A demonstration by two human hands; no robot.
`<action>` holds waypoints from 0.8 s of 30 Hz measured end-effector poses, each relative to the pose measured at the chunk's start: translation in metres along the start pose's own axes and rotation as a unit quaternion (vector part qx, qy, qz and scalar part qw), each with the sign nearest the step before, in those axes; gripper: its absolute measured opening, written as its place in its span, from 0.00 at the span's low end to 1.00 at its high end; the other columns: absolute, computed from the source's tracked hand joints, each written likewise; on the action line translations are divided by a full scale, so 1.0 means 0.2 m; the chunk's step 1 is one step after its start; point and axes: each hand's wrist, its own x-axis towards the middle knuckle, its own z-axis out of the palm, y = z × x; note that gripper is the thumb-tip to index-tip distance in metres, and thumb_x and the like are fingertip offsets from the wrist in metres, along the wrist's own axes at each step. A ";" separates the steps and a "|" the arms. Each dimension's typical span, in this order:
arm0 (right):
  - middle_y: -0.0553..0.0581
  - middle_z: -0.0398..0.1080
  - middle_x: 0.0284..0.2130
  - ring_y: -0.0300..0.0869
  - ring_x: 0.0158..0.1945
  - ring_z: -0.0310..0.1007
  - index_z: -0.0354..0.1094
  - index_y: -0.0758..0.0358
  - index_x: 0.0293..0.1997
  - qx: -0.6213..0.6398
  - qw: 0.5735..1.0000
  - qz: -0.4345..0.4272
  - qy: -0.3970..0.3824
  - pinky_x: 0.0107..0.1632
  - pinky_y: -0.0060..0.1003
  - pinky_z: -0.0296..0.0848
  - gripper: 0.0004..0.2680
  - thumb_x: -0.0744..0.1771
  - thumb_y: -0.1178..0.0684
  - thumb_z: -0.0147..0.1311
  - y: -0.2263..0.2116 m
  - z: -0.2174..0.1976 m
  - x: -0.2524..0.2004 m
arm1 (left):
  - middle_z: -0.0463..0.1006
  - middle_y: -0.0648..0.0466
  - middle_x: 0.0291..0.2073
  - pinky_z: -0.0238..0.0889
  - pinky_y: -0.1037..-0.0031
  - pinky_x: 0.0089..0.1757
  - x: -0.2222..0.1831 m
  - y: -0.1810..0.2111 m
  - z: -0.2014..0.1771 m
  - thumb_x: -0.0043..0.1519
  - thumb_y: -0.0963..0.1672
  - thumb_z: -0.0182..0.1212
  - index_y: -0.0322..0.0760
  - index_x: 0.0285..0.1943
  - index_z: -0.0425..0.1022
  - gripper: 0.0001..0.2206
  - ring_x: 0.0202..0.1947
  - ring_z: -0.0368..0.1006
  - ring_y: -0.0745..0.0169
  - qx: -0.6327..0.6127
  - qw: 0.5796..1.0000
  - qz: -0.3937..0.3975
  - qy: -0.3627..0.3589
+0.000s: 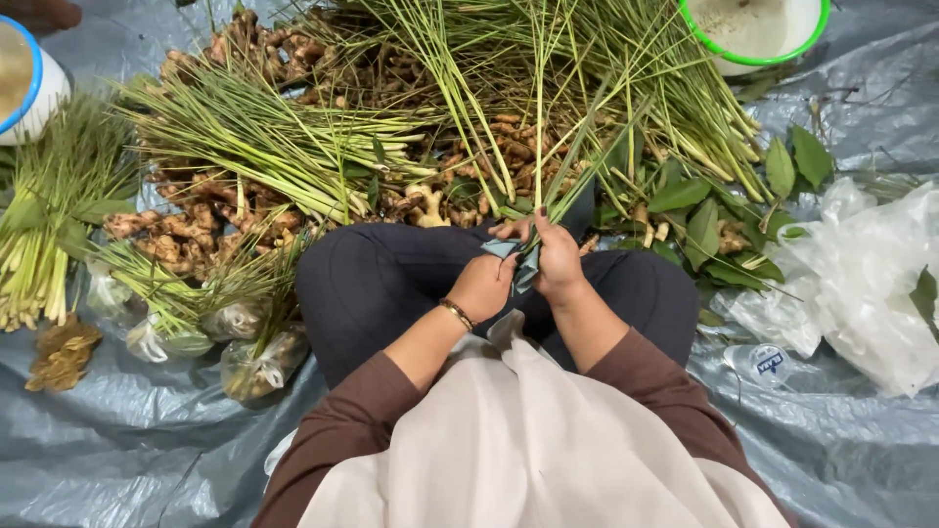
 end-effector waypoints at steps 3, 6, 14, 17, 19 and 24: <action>0.75 0.76 0.33 0.58 0.46 0.79 0.60 0.67 0.23 0.044 0.997 0.061 0.022 0.58 0.52 0.73 0.21 0.74 0.45 0.40 0.07 -0.11 0.05 | 0.78 0.32 0.28 0.67 0.47 0.37 0.00 -0.07 0.10 0.70 0.50 0.44 0.21 0.28 0.77 0.27 0.40 0.76 0.29 -0.033 0.998 -0.025 -0.036; 0.69 0.76 0.31 0.55 0.42 0.80 0.59 0.62 0.22 0.097 0.988 0.113 0.038 0.50 0.48 0.78 0.20 0.73 0.43 0.41 0.20 -0.36 0.19 | 0.78 0.31 0.28 0.68 0.47 0.37 -0.04 -0.14 0.18 0.70 0.50 0.44 0.20 0.28 0.76 0.27 0.40 0.76 0.28 -0.054 0.996 -0.050 -0.058; 0.46 0.47 0.16 0.34 0.13 0.44 0.52 0.54 0.21 0.221 0.963 0.153 0.014 0.17 0.25 0.45 0.19 0.73 0.41 0.39 0.15 -0.48 0.29 | 0.78 0.30 0.31 0.68 0.45 0.41 -0.21 -0.14 0.13 0.70 0.51 0.44 0.19 0.29 0.74 0.28 0.43 0.74 0.26 -0.091 0.988 -0.080 -0.096; 0.46 0.46 0.17 0.34 0.12 0.43 0.52 0.55 0.21 0.220 0.965 0.141 0.027 0.16 0.25 0.43 0.19 0.73 0.41 0.38 0.13 -0.49 0.32 | 0.79 0.32 0.30 0.69 0.48 0.38 -0.25 -0.10 0.07 0.70 0.51 0.44 0.20 0.28 0.74 0.28 0.41 0.76 0.28 -0.084 0.989 -0.084 -0.089; 0.47 0.47 0.16 0.35 0.12 0.46 0.52 0.55 0.22 0.221 0.963 0.140 0.057 0.16 0.26 0.46 0.18 0.73 0.42 0.38 0.13 -0.53 0.34 | 0.79 0.32 0.30 0.69 0.48 0.38 -0.27 -0.13 0.07 0.70 0.51 0.45 0.21 0.27 0.74 0.27 0.42 0.76 0.30 -0.073 0.990 -0.084 -0.083; 0.46 0.46 0.15 0.35 0.12 0.44 0.52 0.53 0.21 0.221 0.963 0.134 0.080 0.15 0.26 0.45 0.19 0.72 0.41 0.38 0.13 -0.57 0.39 | 0.78 0.32 0.30 0.67 0.46 0.38 -0.35 -0.09 0.02 0.70 0.51 0.44 0.22 0.27 0.74 0.28 0.41 0.75 0.28 -0.087 0.988 -0.091 -0.086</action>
